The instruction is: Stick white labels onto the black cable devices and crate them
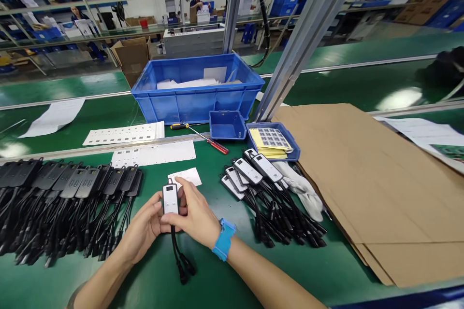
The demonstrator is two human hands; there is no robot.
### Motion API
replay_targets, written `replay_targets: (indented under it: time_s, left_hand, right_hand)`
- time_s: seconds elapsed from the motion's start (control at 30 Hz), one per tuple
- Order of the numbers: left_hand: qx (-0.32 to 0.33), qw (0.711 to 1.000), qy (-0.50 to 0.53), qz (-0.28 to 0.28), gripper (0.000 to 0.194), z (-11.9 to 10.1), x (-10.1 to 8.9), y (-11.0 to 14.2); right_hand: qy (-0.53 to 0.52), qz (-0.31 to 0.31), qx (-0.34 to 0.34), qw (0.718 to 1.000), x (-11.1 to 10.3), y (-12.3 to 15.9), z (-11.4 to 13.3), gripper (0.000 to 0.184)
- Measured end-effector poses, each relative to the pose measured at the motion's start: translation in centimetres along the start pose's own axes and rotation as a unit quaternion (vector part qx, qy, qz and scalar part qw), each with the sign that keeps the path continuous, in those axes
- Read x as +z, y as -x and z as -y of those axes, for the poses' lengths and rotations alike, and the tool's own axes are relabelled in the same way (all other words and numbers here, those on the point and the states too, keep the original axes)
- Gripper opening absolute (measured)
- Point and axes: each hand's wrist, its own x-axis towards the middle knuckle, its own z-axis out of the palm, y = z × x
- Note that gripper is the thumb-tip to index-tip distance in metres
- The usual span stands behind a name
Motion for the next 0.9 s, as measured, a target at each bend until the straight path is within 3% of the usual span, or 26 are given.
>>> replay_targets:
  time_s: [0.07, 0.1, 0.23, 0.4, 0.5, 0.63, 0.77, 0.9]
  left_hand:
    - [0.010, 1.000, 0.007, -0.006, 0.032, -0.1, 0.0, 0.0]
    - [0.010, 1.000, 0.003, -0.011, 0.033, 0.0, -0.1, -0.1]
    - [0.022, 0.995, -0.079, -0.058, 0.044, 0.7, -0.3, -0.3]
    - [0.037, 0.985, -0.160, -0.061, 0.052, 1.5, -0.6, -0.6]
    - [0.039, 0.990, -0.117, -0.066, 0.054, 1.3, -0.4, -0.7]
    - [0.048, 0.998, -0.032, -0.042, 0.061, 0.7, 0.0, -0.7]
    - [0.054, 0.994, -0.085, -0.047, 0.067, 0.5, -0.7, -0.9]
    - [0.152, 0.951, -0.250, -0.096, 0.051, 0.4, -2.7, -1.6]
  right_hand:
    - [-0.055, 0.050, 0.007, 0.997, 0.4, 0.2, -0.1, 0.097]
    - [-0.070, 0.064, 0.003, 0.995, 0.5, 0.2, -0.1, 0.098]
    - [0.007, 0.018, -0.048, 0.999, 0.6, 0.2, -0.4, 0.056]
    - [0.067, -0.023, -0.054, 0.996, 1.0, 0.1, -1.0, 0.043]
    - [0.112, -0.032, -0.081, 0.990, 1.2, 0.0, -1.0, 0.049]
    - [0.220, -0.028, -0.148, 0.964, 0.8, -0.3, -0.2, 0.074]
    - [0.394, -0.054, -0.108, 0.911, -0.9, -0.6, 0.3, 0.073]
    - [0.612, -0.075, 0.023, 0.787, -2.8, -1.0, 0.4, 0.062]
